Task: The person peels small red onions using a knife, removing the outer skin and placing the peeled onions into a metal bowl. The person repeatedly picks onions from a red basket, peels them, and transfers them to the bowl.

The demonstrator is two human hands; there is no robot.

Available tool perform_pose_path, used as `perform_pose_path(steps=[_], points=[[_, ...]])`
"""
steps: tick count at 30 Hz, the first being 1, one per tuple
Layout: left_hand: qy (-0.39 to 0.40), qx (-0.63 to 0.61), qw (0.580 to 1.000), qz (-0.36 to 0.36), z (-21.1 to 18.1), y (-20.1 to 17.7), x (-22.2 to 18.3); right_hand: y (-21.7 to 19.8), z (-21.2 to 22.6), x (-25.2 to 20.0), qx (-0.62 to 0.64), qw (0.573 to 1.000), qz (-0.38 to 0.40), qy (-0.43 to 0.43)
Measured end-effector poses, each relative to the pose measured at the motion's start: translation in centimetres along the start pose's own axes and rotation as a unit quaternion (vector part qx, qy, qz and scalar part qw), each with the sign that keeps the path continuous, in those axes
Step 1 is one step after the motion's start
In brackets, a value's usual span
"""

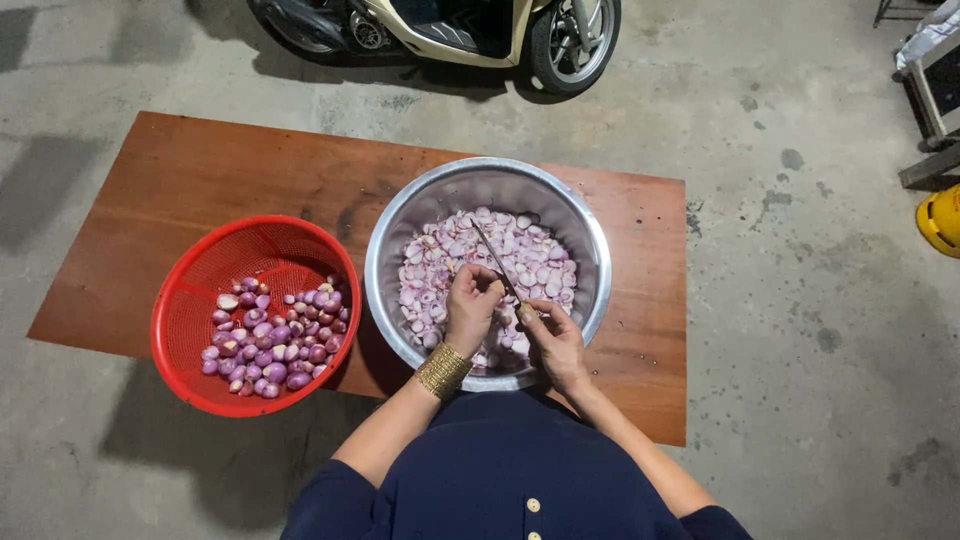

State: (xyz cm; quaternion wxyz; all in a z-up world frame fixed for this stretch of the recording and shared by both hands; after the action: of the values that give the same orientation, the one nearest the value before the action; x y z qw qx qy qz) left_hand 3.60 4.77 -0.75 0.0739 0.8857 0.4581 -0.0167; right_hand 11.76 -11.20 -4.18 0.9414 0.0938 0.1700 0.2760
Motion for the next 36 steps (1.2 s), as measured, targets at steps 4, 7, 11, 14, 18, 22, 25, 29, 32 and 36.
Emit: perform_pose_path(steps=[4,7,11,14,18,22,25,29,32,36], points=[[0.021,0.044,0.999,0.009,-0.4,0.2,0.1,-0.1,0.2,0.2,-0.007,1.000,-0.003,0.000],[0.057,0.136,0.989,0.010,-1.5,0.5,-0.9,0.1,0.5,0.1,-0.013,1.000,-0.014,-0.001],[0.082,0.109,0.990,-0.041,-1.4,-0.3,-0.8,0.2,3.0,-1.2,-0.102,0.994,-0.007,-0.036],[0.203,0.161,0.966,-0.025,-3.3,-0.1,-0.6,0.8,6.5,-2.3,-0.281,0.954,-0.017,-0.105],[0.425,0.256,0.864,0.079,-7.8,3.1,-2.5,0.9,7.0,-2.3,-0.484,0.849,-0.035,-0.209],[0.495,0.268,0.816,0.133,-5.4,2.9,-3.0,-0.8,6.2,-1.5,-0.517,0.801,-0.038,-0.299],[0.528,0.278,0.791,0.134,-4.2,1.4,-3.5,-1.5,6.9,-1.8,-0.538,0.765,-0.041,-0.351],[0.506,0.322,0.789,0.133,-0.3,-0.1,-2.7,-1.2,8.5,-2.2,-0.500,0.789,-0.062,-0.351],[0.504,0.309,0.797,0.119,-1.4,0.6,-2.4,-0.6,8.9,-2.6,-0.498,0.798,-0.062,-0.332],[0.503,0.342,0.781,0.143,-4.2,0.9,-4.4,-0.4,9.6,-3.0,-0.470,0.843,-0.033,-0.258]])
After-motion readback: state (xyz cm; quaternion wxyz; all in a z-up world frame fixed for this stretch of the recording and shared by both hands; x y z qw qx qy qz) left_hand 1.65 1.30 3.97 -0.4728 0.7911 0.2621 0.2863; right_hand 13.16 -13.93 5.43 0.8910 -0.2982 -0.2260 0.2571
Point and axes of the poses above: each hand's wrist, its own x-axis towards the middle knuckle, its own y-axis out of the palm, z = x × y, the point moved 6 cm from there along x, towards the middle knuckle, and after that the axes turned 1 degree about y, right-handed, at the moved point
